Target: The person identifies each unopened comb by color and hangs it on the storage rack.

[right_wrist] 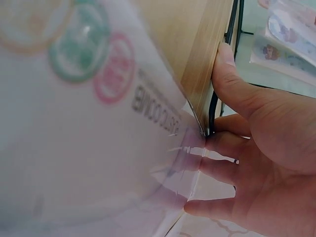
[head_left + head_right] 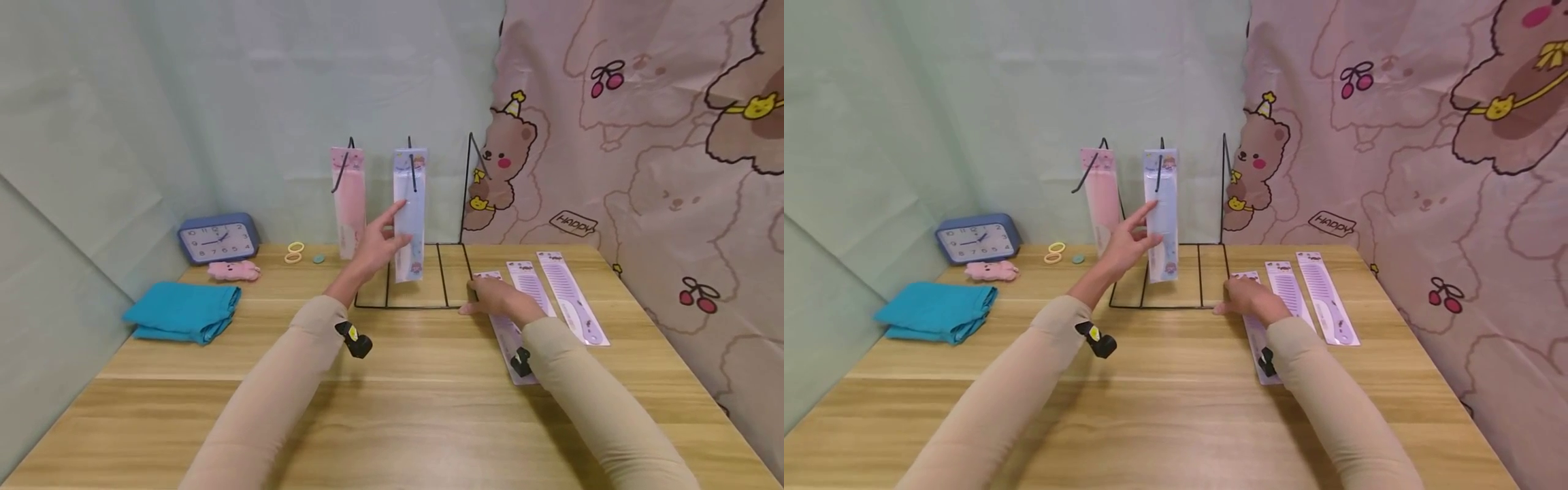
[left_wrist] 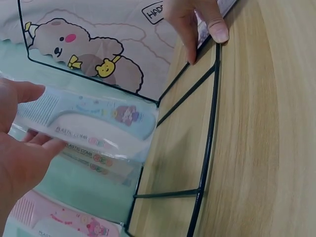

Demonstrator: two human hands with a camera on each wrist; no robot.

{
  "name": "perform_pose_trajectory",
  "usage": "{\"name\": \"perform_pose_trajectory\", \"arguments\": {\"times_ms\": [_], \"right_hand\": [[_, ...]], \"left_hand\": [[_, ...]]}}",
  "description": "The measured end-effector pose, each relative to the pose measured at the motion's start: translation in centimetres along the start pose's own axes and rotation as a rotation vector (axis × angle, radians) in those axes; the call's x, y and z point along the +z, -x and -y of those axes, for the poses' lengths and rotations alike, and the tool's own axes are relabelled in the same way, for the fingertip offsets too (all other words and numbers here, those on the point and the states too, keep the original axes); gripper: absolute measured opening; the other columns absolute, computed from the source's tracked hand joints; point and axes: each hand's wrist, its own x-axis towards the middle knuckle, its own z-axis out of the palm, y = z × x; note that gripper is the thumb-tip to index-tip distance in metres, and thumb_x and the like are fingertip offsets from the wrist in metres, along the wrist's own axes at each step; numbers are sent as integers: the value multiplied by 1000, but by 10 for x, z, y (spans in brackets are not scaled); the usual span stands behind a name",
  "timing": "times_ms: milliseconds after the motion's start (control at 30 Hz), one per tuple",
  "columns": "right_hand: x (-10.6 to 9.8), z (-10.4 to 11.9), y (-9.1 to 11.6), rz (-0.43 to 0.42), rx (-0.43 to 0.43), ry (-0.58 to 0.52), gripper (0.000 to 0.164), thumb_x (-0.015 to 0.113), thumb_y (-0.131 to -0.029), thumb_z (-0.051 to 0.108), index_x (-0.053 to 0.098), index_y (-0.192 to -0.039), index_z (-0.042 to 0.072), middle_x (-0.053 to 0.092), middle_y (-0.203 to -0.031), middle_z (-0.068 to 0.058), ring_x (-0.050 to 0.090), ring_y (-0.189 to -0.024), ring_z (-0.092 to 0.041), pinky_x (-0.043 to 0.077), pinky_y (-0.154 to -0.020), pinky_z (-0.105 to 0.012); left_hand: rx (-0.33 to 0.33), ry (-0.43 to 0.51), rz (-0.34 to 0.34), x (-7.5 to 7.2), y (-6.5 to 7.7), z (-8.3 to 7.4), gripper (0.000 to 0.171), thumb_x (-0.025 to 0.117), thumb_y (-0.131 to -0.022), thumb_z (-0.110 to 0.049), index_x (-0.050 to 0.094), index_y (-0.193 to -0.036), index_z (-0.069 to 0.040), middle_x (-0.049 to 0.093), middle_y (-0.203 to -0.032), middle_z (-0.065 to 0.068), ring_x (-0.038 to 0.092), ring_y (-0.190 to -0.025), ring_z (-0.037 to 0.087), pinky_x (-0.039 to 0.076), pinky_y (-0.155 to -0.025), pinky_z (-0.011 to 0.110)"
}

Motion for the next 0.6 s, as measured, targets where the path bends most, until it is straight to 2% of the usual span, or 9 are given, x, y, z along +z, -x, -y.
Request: {"name": "perform_pose_trajectory", "arguments": {"times_ms": [133,300,400,600], "right_hand": [[0,0,0,-2,1,-5,83,69,-92,45,38,-151,-4,32,-156,-27,29,-144,-44,23,-118,-54],[-1,1,1,-1,-2,7,83,68,-92,45,38,-150,-5,33,-155,-28,29,-143,-44,24,-118,-54],[-1,1,0,1,-3,12,83,68,-92,46,38,-150,-6,33,-155,-28,30,-143,-45,24,-118,-54],[1,0,-1,-1,-1,0,83,69,-92,45,39,-149,-6,36,-153,-29,31,-142,-45,25,-117,-54]], "left_hand": [[10,9,16,-1,-1,3,74,65,-95,0,35,-156,-30,49,-144,20,52,-129,33,51,-99,43],[23,-17,28,-6,1,7,65,65,-97,-7,40,-155,-25,41,-155,9,44,-137,30,45,-106,44],[22,-31,31,-11,3,11,55,63,-99,-8,47,-150,-16,38,-157,7,39,-140,31,42,-109,48],[14,-44,24,-24,13,22,46,64,-98,-9,54,-144,-9,45,-152,8,40,-140,33,40,-109,52]]}}
